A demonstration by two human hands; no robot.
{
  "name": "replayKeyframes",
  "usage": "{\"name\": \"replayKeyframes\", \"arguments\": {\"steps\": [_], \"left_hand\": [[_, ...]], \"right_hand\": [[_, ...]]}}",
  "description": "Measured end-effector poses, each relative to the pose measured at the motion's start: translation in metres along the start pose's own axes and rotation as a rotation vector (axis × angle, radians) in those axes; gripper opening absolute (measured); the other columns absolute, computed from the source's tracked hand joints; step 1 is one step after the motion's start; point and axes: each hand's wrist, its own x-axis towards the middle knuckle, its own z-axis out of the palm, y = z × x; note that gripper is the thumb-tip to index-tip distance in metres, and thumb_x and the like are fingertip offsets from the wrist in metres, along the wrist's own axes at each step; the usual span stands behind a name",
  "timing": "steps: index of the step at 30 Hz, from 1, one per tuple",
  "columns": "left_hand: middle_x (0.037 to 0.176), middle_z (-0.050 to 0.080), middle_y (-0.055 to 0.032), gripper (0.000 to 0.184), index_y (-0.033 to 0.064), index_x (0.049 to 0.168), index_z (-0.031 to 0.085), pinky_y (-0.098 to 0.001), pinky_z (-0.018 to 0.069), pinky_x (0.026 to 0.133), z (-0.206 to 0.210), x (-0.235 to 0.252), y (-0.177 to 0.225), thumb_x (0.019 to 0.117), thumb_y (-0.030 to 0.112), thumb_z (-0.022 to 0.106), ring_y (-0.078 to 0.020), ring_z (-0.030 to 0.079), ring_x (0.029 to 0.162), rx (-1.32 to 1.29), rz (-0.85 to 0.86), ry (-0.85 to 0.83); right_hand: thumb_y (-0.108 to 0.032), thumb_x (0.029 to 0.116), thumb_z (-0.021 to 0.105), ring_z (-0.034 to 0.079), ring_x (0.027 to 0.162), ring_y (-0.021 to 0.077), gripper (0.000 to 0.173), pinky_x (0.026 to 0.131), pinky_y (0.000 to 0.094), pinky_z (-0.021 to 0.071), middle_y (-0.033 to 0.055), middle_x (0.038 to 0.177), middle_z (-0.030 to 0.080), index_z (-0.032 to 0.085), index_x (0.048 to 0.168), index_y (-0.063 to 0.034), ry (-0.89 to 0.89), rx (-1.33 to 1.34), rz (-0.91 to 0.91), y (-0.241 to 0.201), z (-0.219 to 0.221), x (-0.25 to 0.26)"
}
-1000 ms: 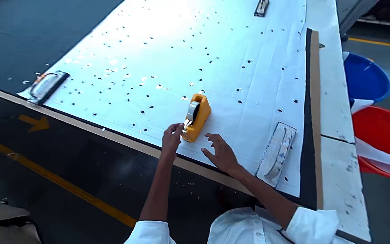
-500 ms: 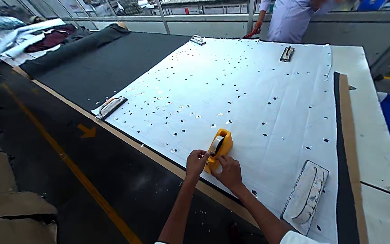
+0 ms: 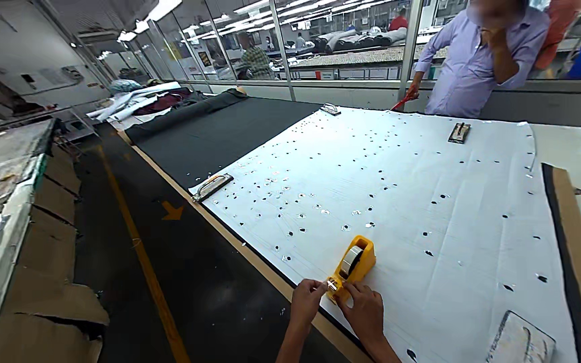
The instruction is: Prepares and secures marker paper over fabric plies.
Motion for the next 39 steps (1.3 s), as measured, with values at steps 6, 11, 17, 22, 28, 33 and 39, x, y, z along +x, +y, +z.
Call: {"name": "replayKeyframes", "arguments": {"steps": [6,11,17,22,28,33,39], "left_hand": [[0.092,0.069,-0.0078,0.025,-0.0003,0.101,0.070,-0.0296,0.0513,0.067,0.006,-0.006,-0.013,0.1053,0.022,0.059,-0.0135,0.063,0.076,-0.319,-0.204,-0.121],[0.073,0.064,-0.0025,0.017,0.0067,0.100,0.062,-0.0220,0.0521,0.050,0.026,-0.001,-0.026,0.1071,0.020,0.053,-0.0084,0.060,0.055,-0.918,-0.530,-0.204],[0.071,0.062,-0.0031,0.014,0.0021,0.098,0.062,-0.0228,0.0522,0.052,0.069,-0.038,-0.046,0.1046,0.014,0.057,-0.0089,0.059,0.055,-0.816,-0.493,-0.080],[0.073,0.067,-0.0028,0.015,-0.0028,0.100,0.066,-0.0214,0.0515,0.054,0.122,-0.102,-0.038,0.1035,0.010,0.059,-0.0072,0.061,0.058,-0.532,-0.143,-0.221],[0.079,0.068,-0.0022,0.016,-0.0036,0.103,0.069,-0.0253,0.0570,0.064,0.188,-0.170,0.013,0.0999,0.009,0.059,-0.0081,0.065,0.067,-0.351,0.166,-0.356],[0.075,0.069,-0.0024,0.013,0.0004,0.097,0.071,-0.0222,0.0553,0.060,0.249,-0.207,0.035,0.0989,0.010,0.062,-0.0094,0.066,0.065,-0.258,0.258,-0.395],[0.075,0.070,-0.0038,0.011,0.0004,0.097,0.070,-0.0234,0.0557,0.061,0.311,-0.236,0.054,0.0975,0.009,0.063,-0.0108,0.066,0.065,-0.168,0.276,-0.404]], "right_hand": [[-0.046,0.0866,0.075,0.072,0.097,0.0274,0.041,0.088,0.0557,0.0497,0.0056,0.106,0.077,0.078,0.116,-0.0171,-0.065,0.039,0.033,0.002,-0.002,0.000],[-0.033,0.0918,0.071,0.067,0.111,0.0274,0.046,0.096,0.0540,0.0469,0.0060,0.124,0.072,0.068,0.136,-0.0196,-0.359,0.103,0.062,0.012,-0.027,0.002],[-0.021,0.0932,0.071,0.072,0.101,0.0293,0.031,0.090,0.0509,0.0578,0.0121,0.114,0.074,0.075,0.121,-0.0081,-0.107,0.272,-0.071,0.062,-0.115,-0.040],[-0.010,0.0979,0.062,0.072,0.095,0.0303,0.023,0.091,0.0461,0.0576,0.0220,0.103,0.073,0.072,0.110,0.0074,0.156,0.234,-0.016,0.165,-0.218,-0.103],[-0.012,0.0933,0.068,0.070,0.098,0.0387,0.019,0.089,0.0592,0.0545,0.0218,0.102,0.072,0.075,0.102,0.0029,0.144,0.063,0.266,0.270,-0.258,-0.163],[-0.016,0.0911,0.073,0.062,0.120,0.0369,0.032,0.102,0.0569,0.0490,0.0173,0.125,0.068,0.073,0.122,-0.0071,-0.066,0.020,0.233,0.315,-0.263,-0.168],[-0.021,0.0898,0.077,0.059,0.118,0.0382,0.047,0.089,0.0592,0.0468,0.0127,0.133,0.064,0.068,0.134,-0.0093,-0.181,0.041,0.098,0.316,-0.283,-0.159]]}}
